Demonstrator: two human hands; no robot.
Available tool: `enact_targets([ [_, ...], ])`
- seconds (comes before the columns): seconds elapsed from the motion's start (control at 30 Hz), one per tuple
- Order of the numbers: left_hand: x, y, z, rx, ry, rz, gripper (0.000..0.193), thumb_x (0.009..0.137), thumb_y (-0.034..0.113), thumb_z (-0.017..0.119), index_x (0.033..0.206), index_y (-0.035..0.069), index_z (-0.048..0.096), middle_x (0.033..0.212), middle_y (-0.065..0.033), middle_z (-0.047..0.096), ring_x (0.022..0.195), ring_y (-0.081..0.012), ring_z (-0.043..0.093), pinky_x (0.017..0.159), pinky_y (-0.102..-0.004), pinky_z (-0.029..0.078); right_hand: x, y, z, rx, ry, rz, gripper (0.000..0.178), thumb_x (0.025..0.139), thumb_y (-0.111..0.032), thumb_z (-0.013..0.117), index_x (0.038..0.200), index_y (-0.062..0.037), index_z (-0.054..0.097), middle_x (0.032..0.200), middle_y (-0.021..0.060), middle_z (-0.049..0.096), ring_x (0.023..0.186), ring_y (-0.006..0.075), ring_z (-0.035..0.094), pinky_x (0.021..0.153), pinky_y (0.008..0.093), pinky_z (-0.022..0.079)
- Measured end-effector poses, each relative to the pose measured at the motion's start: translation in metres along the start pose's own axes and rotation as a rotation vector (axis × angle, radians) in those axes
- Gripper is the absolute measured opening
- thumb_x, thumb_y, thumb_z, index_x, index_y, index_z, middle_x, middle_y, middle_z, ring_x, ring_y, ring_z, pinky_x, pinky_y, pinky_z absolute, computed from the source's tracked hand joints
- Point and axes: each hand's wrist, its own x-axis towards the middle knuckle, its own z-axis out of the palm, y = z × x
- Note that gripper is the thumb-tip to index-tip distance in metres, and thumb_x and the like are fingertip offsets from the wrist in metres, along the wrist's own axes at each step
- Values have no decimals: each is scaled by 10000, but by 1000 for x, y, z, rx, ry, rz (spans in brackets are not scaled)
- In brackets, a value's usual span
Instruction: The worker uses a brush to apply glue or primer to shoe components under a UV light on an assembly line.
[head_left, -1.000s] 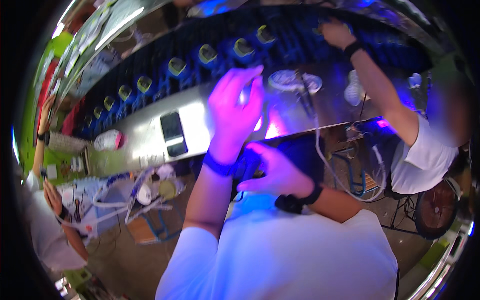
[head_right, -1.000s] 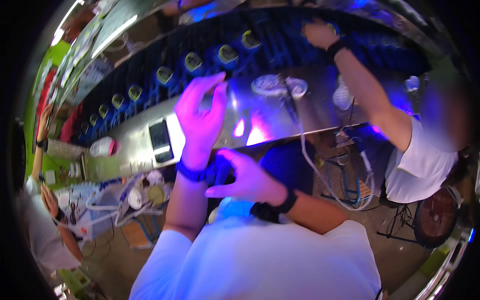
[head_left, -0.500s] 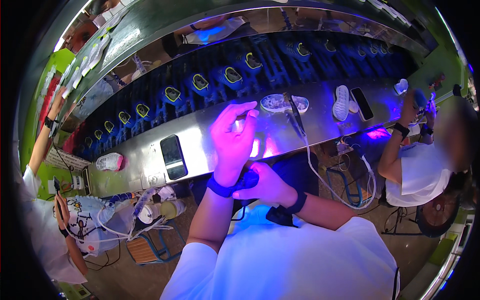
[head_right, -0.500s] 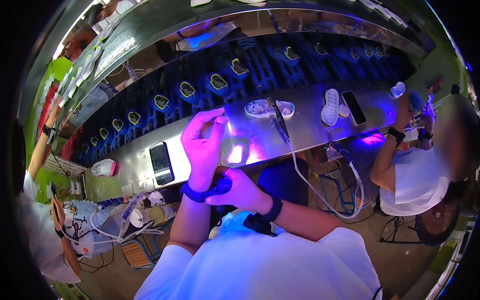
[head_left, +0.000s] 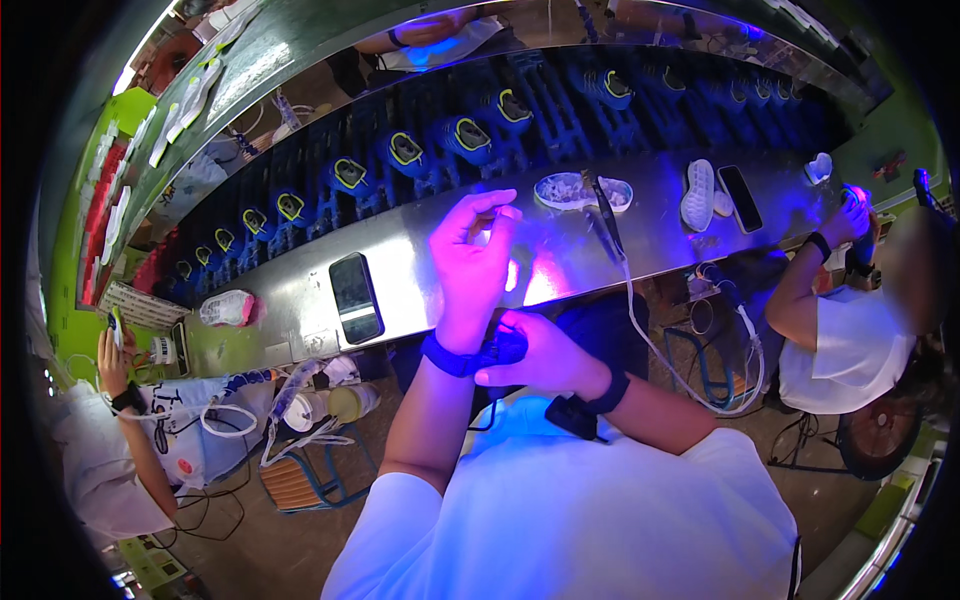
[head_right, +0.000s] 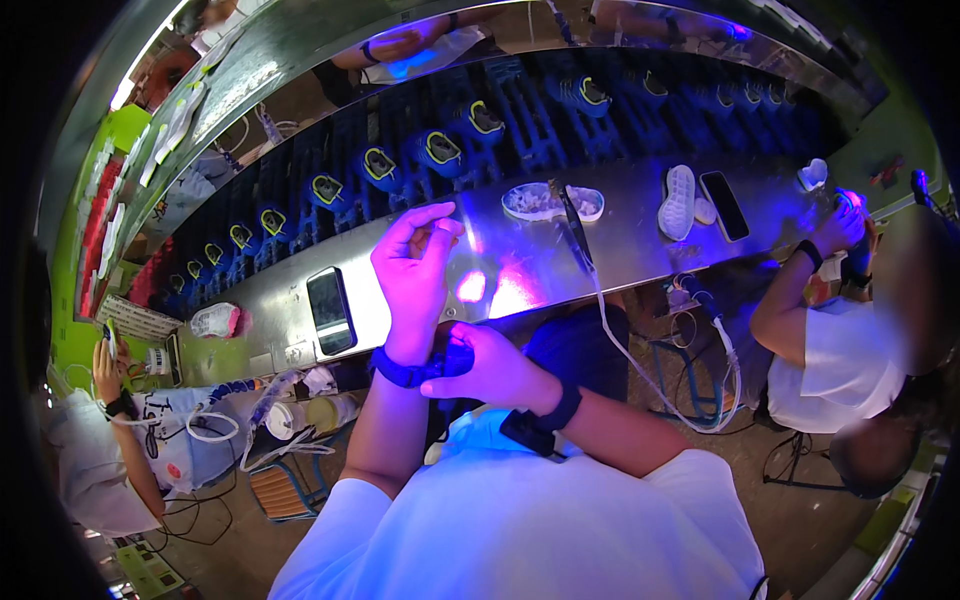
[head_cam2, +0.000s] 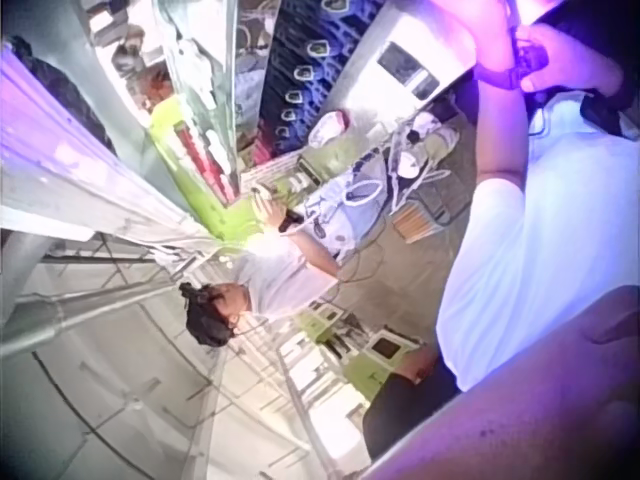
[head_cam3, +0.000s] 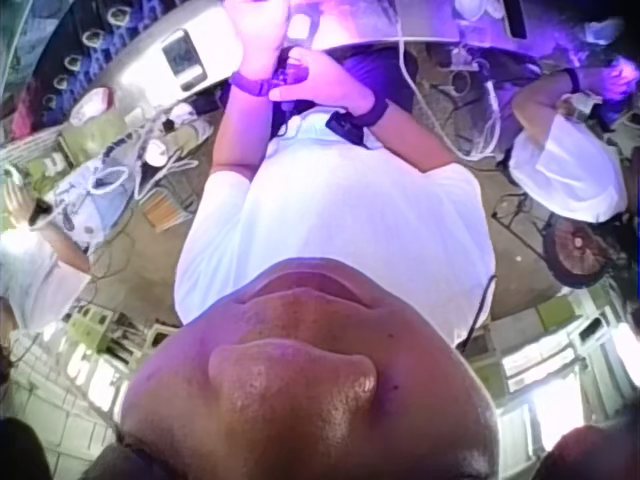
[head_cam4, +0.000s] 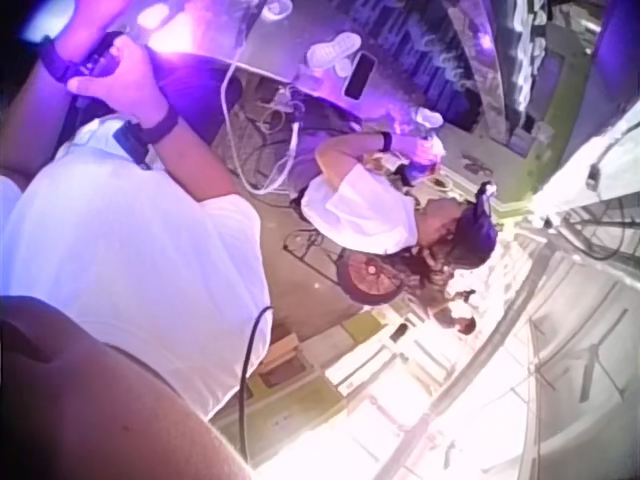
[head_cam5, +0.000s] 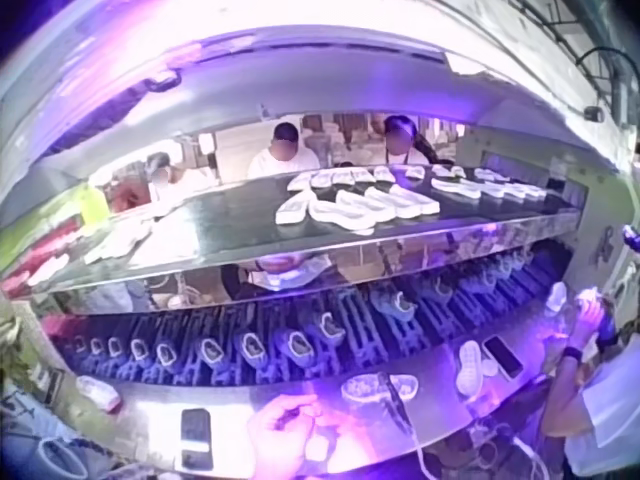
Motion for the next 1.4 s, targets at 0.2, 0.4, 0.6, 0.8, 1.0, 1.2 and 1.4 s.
enact_targets([
  [0.2,32,-56,-55,531,-384,131,258,899,72,713,1154,37,721,898,-68,731,823,-132,689,764,-281,540,-9,-20,-109,-959,560,-288,550,833,-179,793,1323,-19,601,1165,192,685,1070,333,684,932,408,546],
  [0.4,117,-103,-49,1081,-648,306,557,765,154,720,1306,63,624,1095,-162,663,1047,-359,641,898,-448,533,0,17,-199,-995,854,-91,445,853,-149,753,1259,-10,632,973,140,704,792,278,673,725,394,542],
  [0.6,210,-144,22,1312,-561,408,696,759,250,778,1396,89,549,1324,-195,561,1254,-399,542,1057,-466,473,11,40,-226,-237,666,-150,373,950,-9,631,1319,-2,583,839,31,672,654,83,587,560,243,473],
  [0.8,251,-196,65,1464,-557,101,948,692,452,866,1482,119,462,1451,-230,458,1338,-416,478,1096,-485,450,7,47,-234,-7,649,-254,384,944,27,643,1319,1,563,904,33,683,652,61,581,562,217,464],
  [1.0,240,-193,70,1501,-478,149,878,620,411,907,1369,102,569,1385,-216,504,1251,-407,534,1053,-484,479,3,54,-235,-34,658,-235,364,940,21,662,1290,8,563,924,36,683,664,63,585,569,230,470],
  [1.2,200,-117,27,1003,-597,488,688,613,276,881,1221,79,628,1193,-175,581,1125,-360,596,954,-411,518,2,52,-242,-235,689,-328,317,932,8,670,1241,18,598,907,5,671,701,52,589,612,235,467],
  [1.4,74,-34,-67,1064,-1241,527,713,642,111,783,1330,113,596,1441,-183,484,1316,-395,496,1053,-462,489,7,45,-243,-182,670,-267,323,947,-36,674,1262,6,613,840,-3,648,636,35,545,549,211,421],
])
